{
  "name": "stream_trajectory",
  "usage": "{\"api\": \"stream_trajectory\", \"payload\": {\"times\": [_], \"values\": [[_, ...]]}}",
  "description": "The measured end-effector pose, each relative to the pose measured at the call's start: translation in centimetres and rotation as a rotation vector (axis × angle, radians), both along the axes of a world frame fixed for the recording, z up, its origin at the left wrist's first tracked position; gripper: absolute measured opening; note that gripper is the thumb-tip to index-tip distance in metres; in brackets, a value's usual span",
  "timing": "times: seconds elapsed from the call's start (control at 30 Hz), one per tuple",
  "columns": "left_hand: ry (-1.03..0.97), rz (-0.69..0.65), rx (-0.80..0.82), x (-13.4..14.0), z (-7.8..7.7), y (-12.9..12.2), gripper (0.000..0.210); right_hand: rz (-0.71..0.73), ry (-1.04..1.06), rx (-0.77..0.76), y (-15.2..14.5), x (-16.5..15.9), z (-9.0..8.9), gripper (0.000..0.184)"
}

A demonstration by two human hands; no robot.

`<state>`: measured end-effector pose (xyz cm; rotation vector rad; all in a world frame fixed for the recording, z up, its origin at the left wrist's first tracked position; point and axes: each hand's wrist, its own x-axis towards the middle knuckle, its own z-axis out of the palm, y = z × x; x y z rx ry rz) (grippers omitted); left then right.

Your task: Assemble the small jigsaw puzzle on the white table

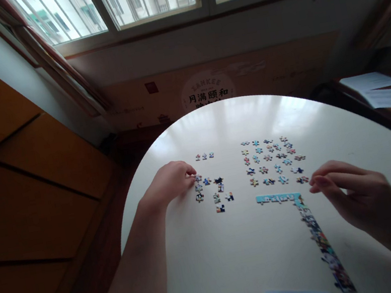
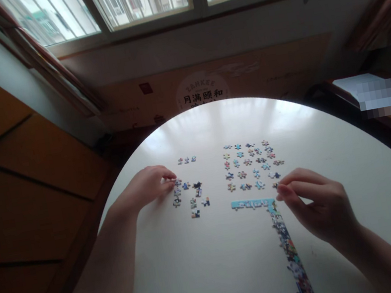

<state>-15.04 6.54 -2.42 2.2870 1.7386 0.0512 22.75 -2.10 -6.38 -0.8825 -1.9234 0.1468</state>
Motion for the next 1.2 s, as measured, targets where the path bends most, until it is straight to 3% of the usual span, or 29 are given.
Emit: {"api": "stream_trajectory", "payload": {"times": [0.77,1.07,1.2], "values": [[0.044,-0.048,0.094,0.5,-1.2,0.9,0.02,-0.104,0.062,-0.027,0.0,0.2,0.0,0.028],[0.029,-0.038,0.08,0.5,-1.2,0.9,0.021,-0.118,0.061,-0.054,0.1,0.2,-0.1,0.031],[-0.02,-0.081,0.06,0.3,-0.5,0.6,0.02,-0.102,0.052,-0.061,-0.1,0.3,-0.2,0.03]]}}
